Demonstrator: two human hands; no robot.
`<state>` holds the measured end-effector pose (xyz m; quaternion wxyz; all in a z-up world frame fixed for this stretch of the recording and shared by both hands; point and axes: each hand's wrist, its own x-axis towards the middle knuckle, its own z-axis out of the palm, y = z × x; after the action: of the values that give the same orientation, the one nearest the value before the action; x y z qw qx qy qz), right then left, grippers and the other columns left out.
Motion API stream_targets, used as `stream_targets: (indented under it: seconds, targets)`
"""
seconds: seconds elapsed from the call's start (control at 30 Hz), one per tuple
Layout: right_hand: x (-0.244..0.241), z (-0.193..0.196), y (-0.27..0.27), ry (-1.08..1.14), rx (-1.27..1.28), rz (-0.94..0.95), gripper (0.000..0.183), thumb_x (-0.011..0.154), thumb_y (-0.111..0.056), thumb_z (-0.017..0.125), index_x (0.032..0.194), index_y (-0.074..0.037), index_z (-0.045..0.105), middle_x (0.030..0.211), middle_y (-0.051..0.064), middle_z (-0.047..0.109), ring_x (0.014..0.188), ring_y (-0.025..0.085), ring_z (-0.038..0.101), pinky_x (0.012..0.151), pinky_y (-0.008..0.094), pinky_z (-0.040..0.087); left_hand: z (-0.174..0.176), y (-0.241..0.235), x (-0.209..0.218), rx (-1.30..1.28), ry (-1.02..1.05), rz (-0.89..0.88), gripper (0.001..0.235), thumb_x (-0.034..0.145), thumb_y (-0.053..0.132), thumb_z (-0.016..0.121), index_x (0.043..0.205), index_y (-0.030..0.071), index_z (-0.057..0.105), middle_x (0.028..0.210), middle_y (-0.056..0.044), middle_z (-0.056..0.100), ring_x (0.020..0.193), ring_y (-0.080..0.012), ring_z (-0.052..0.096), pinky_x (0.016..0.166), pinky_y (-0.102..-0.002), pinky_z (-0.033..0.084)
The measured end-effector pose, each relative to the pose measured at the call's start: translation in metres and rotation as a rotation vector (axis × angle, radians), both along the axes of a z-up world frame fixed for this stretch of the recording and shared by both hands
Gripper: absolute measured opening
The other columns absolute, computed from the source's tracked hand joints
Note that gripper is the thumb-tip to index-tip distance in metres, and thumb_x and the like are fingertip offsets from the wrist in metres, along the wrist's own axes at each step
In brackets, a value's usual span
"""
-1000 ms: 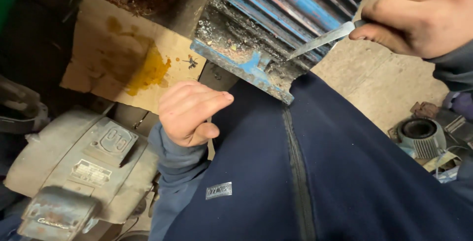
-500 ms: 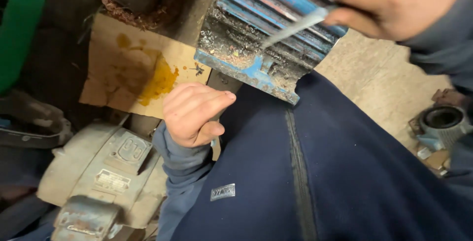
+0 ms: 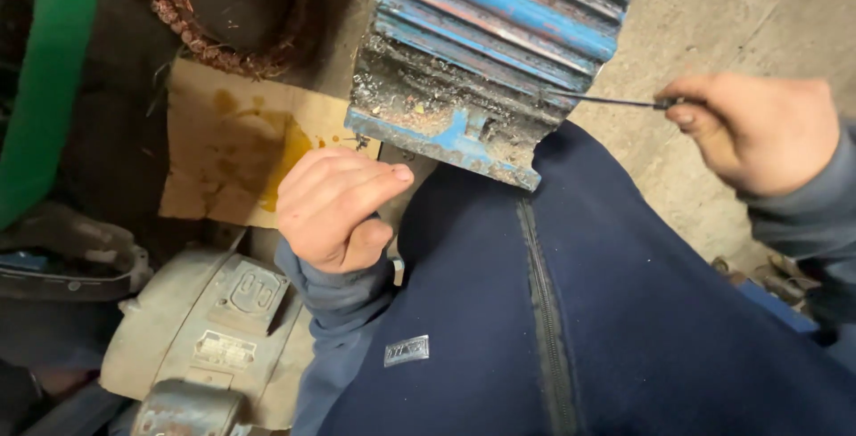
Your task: Cleaning and scraping debris off an electric motor housing using a metal scraper tool.
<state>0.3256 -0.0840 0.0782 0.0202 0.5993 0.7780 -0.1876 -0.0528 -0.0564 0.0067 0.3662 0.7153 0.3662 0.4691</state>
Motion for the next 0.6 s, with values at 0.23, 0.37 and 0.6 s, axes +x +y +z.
stream_targets:
  seconds: [0.23, 0.37, 0.6]
  targets:
    - [-0.02, 0.013, -0.017, -0.056, -0.068, -0.272, 0.013, 0.101, -0.018, 0.072, 0.108, -0.008, 0.075, 0.074, 0.009, 0.068, 0.064, 0.026, 0.068, 0.058, 0.034, 0.051, 0.026, 0.028, 0.04, 0.052, 0.315, -0.127, 0.034, 0.094, 0.021, 0.082, 0.123, 0.007, 0.071, 0.113, -0.006, 0.069, 0.1, -0.0285, 0.063, 0.092, -0.042, 0.049]
    - [-0.023, 0.016, -0.017, -0.082, -0.029, -0.222, 0.014, 0.101, -0.024, 0.07, 0.104, -0.011, 0.075, 0.069, 0.007, 0.067, 0.059, 0.025, 0.065, 0.054, 0.036, 0.048, 0.025, 0.033, 0.058, 0.131, 0.468, -0.207, 0.039, 0.096, 0.018, 0.083, 0.131, 0.009, 0.067, 0.123, -0.004, 0.063, 0.111, -0.0271, 0.058, 0.1, -0.041, 0.044]
    - [-0.018, 0.007, -0.011, -0.105, 0.012, -0.075, 0.019, 0.099, -0.033, 0.07, 0.104, -0.017, 0.076, 0.071, 0.001, 0.071, 0.055, 0.021, 0.066, 0.049, 0.033, 0.046, 0.02, 0.037, 0.079, 0.176, 0.56, -0.233, 0.038, 0.095, 0.015, 0.081, 0.13, 0.009, 0.066, 0.121, -0.004, 0.062, 0.112, -0.0271, 0.057, 0.103, -0.042, 0.043]
